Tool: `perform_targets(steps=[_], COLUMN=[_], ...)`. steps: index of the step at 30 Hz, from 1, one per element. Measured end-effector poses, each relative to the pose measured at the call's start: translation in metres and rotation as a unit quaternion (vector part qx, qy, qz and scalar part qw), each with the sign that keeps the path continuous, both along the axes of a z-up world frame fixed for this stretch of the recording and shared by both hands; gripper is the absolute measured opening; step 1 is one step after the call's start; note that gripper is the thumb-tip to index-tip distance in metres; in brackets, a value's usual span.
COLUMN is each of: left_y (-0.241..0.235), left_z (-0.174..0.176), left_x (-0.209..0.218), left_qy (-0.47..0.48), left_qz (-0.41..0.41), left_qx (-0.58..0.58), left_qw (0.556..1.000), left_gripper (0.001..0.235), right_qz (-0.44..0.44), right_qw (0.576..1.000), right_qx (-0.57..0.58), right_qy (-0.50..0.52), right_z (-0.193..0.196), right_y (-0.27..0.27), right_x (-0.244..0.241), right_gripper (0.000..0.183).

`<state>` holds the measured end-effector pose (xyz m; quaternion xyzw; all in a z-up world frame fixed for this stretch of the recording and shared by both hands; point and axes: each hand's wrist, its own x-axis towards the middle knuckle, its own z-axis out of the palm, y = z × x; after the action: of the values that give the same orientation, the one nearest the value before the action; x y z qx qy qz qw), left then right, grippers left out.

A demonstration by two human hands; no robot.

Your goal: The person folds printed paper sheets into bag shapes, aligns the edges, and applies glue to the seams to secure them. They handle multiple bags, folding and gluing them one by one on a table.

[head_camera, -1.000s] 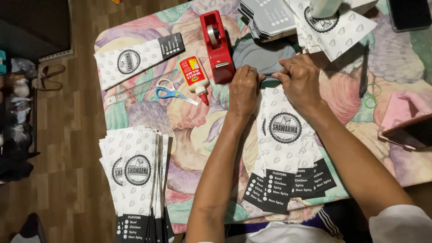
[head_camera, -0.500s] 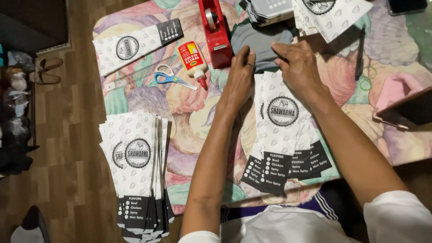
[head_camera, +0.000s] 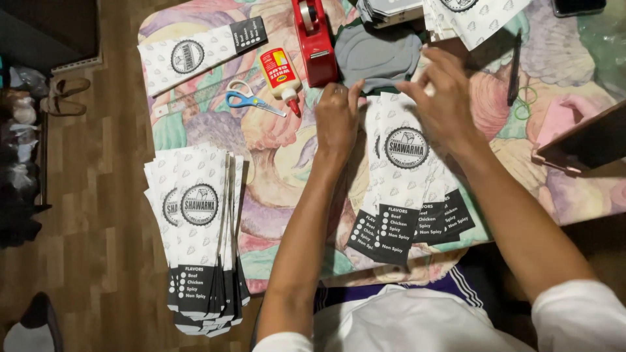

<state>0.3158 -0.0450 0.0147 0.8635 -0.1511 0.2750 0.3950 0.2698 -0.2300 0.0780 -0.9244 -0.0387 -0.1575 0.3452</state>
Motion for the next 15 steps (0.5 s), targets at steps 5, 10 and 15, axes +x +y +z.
perform_targets(steps=[5, 10, 15], left_y=[0.017, 0.007, 0.004], left_z=[0.097, 0.1, 0.105], left_x=[-0.112, -0.174, -0.19], left_qy=[0.371, 0.417, 0.378], left_qz=[-0.017, -0.07, -0.09], left_qx=[-0.013, -0.006, -0.071], left_qw=[0.929, 0.906, 0.919], left_gripper=[0.064, 0.099, 0.084], right_qz=[-0.088, -0.116, -0.194], right_qw=[0.989, 0.975, 0.927], right_qx=[-0.099, -0.137, 0.13], right_qy=[0.072, 0.132, 0.292], right_z=[0.007, -0.014, 0.033], right_y=[-0.014, 0.002, 0.016], right_x=[-0.102, -0.167, -0.155], right_gripper=[0.031, 0.066, 0.127])
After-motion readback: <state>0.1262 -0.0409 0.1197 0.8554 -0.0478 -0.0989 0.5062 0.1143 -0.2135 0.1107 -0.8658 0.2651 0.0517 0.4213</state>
